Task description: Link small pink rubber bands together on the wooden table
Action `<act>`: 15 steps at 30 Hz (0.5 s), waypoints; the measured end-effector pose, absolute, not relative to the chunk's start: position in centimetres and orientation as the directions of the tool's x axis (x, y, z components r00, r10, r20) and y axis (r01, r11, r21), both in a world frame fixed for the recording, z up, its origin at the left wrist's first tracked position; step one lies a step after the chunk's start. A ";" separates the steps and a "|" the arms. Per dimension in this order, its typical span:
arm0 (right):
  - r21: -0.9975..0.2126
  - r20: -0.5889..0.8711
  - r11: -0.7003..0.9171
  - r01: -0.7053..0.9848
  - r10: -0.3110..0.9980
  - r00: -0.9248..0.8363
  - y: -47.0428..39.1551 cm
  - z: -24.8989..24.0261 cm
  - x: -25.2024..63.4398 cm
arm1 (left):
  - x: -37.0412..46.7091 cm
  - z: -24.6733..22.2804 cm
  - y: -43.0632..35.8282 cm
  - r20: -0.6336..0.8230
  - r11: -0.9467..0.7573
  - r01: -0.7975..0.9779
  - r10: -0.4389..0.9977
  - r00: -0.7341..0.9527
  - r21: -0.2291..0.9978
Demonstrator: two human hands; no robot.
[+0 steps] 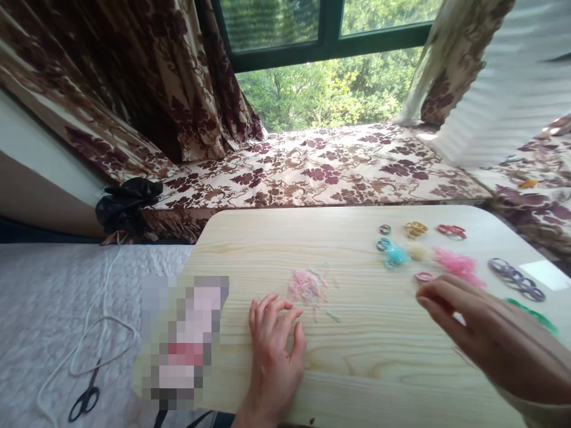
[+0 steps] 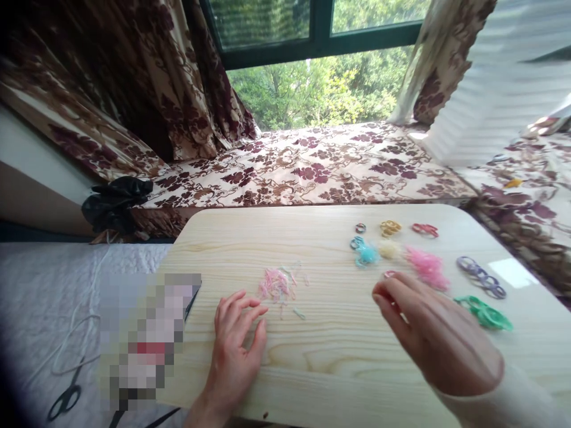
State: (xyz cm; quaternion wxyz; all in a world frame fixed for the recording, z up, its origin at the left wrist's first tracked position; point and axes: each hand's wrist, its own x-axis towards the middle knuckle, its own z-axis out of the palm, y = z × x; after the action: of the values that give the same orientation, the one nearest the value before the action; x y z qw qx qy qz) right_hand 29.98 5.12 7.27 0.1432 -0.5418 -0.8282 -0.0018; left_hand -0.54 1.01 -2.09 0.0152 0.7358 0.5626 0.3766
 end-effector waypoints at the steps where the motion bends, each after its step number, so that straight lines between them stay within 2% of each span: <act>1: -0.139 0.193 0.360 0.923 0.924 -0.331 5.7 7.7 31.8 | -0.7 -2.3 1.1 0.548 -0.383 0.816 0.831 0.098 0.434; 5: -0.090 0.071 0.060 0.994 0.996 -0.054 9.5 8.1 36.9 | -1.0 -2.9 1.1 0.566 -0.401 0.821 0.816 0.119 0.405; 7: -0.062 0.029 -0.019 0.998 0.999 0.020 11.4 7.7 37.8 | -1.0 -3.0 1.2 0.571 -0.404 0.824 0.812 0.122 0.397; 15: -0.034 0.047 -0.009 0.999 0.999 0.011 14.8 5.3 37.1 | -0.4 -2.4 1.3 0.580 -0.397 0.811 0.810 0.090 0.429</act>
State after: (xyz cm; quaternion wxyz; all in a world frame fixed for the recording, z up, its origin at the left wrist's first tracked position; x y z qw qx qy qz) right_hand 37.08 14.79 5.26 0.0286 -0.7104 -0.7032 -0.0047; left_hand -0.43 1.25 -2.45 -0.0009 0.7381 0.5489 0.3923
